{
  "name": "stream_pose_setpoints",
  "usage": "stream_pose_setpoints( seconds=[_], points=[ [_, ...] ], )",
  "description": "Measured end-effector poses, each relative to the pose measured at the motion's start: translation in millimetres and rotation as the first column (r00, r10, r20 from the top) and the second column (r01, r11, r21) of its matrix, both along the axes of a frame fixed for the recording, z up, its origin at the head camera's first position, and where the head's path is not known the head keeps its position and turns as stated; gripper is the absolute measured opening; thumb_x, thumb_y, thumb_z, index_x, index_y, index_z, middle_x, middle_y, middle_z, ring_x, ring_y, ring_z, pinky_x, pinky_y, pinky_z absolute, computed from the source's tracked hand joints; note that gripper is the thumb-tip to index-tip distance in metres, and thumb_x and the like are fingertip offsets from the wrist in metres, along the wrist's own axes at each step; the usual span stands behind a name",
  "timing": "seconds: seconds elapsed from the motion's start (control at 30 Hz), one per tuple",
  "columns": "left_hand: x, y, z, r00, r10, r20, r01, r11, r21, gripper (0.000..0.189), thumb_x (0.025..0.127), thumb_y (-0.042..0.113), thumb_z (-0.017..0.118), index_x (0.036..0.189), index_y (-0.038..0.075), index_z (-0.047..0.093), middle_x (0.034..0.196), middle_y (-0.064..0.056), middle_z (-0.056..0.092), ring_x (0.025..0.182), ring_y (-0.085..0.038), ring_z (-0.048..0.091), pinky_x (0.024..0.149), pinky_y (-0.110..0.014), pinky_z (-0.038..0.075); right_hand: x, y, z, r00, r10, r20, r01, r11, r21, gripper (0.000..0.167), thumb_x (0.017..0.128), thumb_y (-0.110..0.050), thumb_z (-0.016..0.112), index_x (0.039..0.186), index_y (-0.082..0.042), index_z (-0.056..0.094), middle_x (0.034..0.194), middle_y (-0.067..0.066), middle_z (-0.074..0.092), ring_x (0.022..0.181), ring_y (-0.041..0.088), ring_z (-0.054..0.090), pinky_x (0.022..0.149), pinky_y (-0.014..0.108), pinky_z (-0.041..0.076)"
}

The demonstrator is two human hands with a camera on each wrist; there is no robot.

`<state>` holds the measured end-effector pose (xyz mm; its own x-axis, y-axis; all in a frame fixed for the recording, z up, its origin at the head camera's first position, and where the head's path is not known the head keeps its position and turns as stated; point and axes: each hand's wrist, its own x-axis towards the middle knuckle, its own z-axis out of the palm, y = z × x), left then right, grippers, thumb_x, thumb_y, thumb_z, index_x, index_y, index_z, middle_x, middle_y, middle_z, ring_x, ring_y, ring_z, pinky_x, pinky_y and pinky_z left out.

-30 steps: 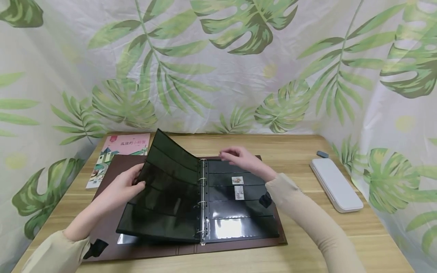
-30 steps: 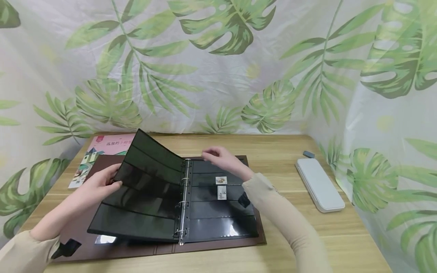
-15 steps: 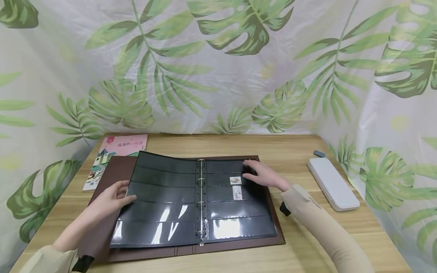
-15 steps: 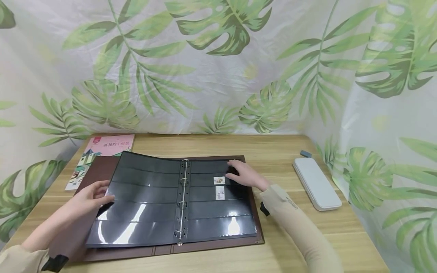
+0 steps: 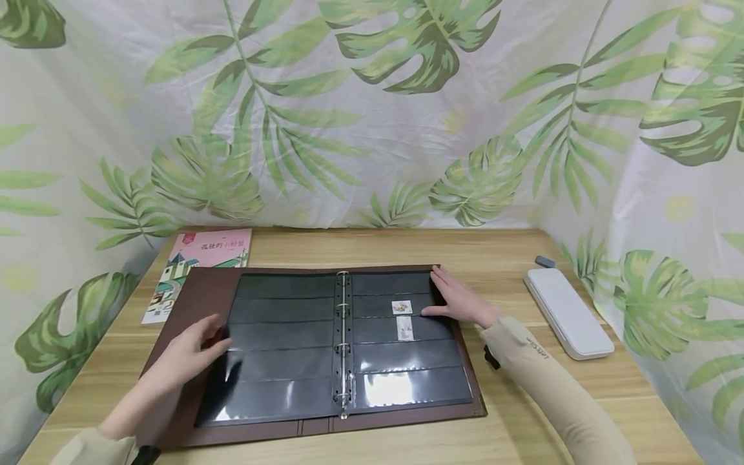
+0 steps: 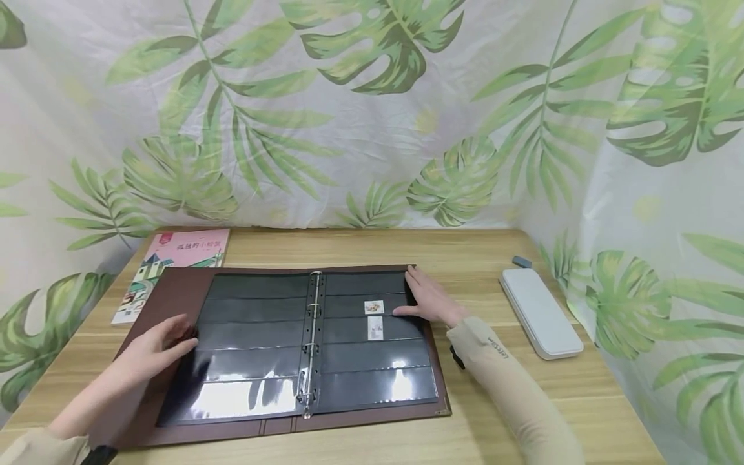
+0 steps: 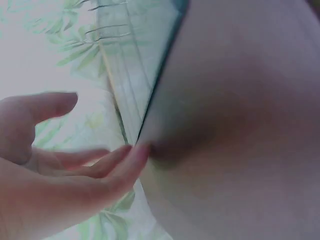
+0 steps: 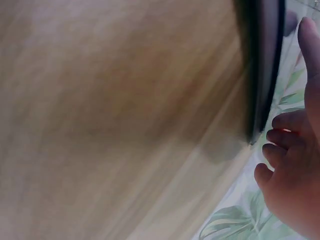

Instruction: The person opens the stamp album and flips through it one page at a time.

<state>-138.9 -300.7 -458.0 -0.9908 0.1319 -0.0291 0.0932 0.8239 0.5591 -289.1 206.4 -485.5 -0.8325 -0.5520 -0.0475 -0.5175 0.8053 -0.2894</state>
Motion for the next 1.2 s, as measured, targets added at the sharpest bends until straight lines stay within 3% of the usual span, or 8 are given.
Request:
stream_pose_setpoints(
  seconds=[0.07,0.13,0.27,0.37,0.6,0.83,1.2],
  points=[
    [2.0,3.0,-7.7,0.993,-0.065,-0.095,0.057,0.995,-0.086,0.073,0.091,0.026,0.071,0.14,-0.018,0.041,0.138,-0.042,0.046,0.127,-0.061,0.044,0.099,-0.068,0.04,-0.8,2,-2.9,1.0,0.0,-0.006,0.0,1.0,0.024,0.097,0.089,-0.052,0.068,0.151,0.012,0.028,0.161,0.031,0.02,0.15,0.045,0.021,0.122,0.054,0.023],
    [5.3,6.2,-14.5,0.985,-0.126,-0.118,0.106,0.981,-0.162,0.082,0.086,0.037,0.076,0.144,-0.011,0.042,0.146,-0.039,0.04,0.133,-0.063,0.035,0.1,-0.075,0.032,-1.8,3,-5.7,1.0,0.002,-0.015,-0.001,0.999,0.05,0.098,0.089,-0.054,0.067,0.151,0.012,0.028,0.161,0.031,0.019,0.15,0.045,0.021,0.122,0.054,0.023],
    [12.7,12.5,-23.8,0.983,-0.175,-0.047,0.157,0.951,-0.265,0.099,0.077,0.06,0.074,0.152,0.006,0.039,0.158,-0.027,0.03,0.142,-0.059,0.023,0.098,-0.083,0.021,-3.0,2,-8.9,0.999,0.01,-0.041,-0.006,0.996,0.091,0.1,0.088,-0.057,0.066,0.151,0.012,0.028,0.16,0.031,0.021,0.15,0.045,0.023,0.122,0.053,0.023],
    [15.0,16.3,-27.3,0.983,-0.181,-0.025,0.164,0.936,-0.313,0.103,0.074,0.067,0.072,0.153,0.01,0.038,0.16,-0.024,0.028,0.143,-0.057,0.023,0.098,-0.084,0.019,-2.5,-1,-9.1,0.999,0.012,-0.044,-0.008,0.996,0.089,0.101,0.088,-0.057,0.066,0.15,0.012,0.028,0.16,0.032,0.02,0.15,0.045,0.023,0.122,0.053,0.024],
    [14.7,22.4,-29.4,0.985,-0.172,-0.018,0.156,0.925,-0.347,0.106,0.074,0.069,0.07,0.154,0.008,0.036,0.161,-0.025,0.026,0.143,-0.059,0.022,0.097,-0.086,0.019,2.1,-6,-7.3,1.0,-0.014,-0.001,0.014,0.997,0.074,0.106,0.086,-0.059,0.066,0.152,0.012,0.024,0.162,0.032,0.016,0.152,0.044,0.019,0.123,0.052,0.022],
    [14.1,21.7,-34.5,0.984,-0.177,-0.015,0.158,0.913,-0.377,0.107,0.074,0.071,0.068,0.155,0.009,0.032,0.162,-0.024,0.024,0.142,-0.059,0.023,0.096,-0.087,0.02,4.3,-10,-6.8,1.0,-0.004,0.0,0.004,0.991,0.135,0.12,0.078,-0.071,0.066,0.152,0.013,0.022,0.161,0.033,0.015,0.153,0.043,0.016,0.124,0.05,0.021],
    [14.6,22.8,-34.9,0.985,-0.172,-0.013,0.155,0.915,-0.374,0.108,0.075,0.071,0.067,0.156,0.01,0.031,0.162,-0.025,0.023,0.142,-0.06,0.022,0.095,-0.087,0.019,7.2,-16,1.4,0.999,0.026,0.022,-0.029,0.987,0.156,0.113,0.082,-0.065,0.067,0.15,0.014,0.025,0.159,0.036,0.019,0.151,0.047,0.019,0.121,0.053,0.025]
  ],
)
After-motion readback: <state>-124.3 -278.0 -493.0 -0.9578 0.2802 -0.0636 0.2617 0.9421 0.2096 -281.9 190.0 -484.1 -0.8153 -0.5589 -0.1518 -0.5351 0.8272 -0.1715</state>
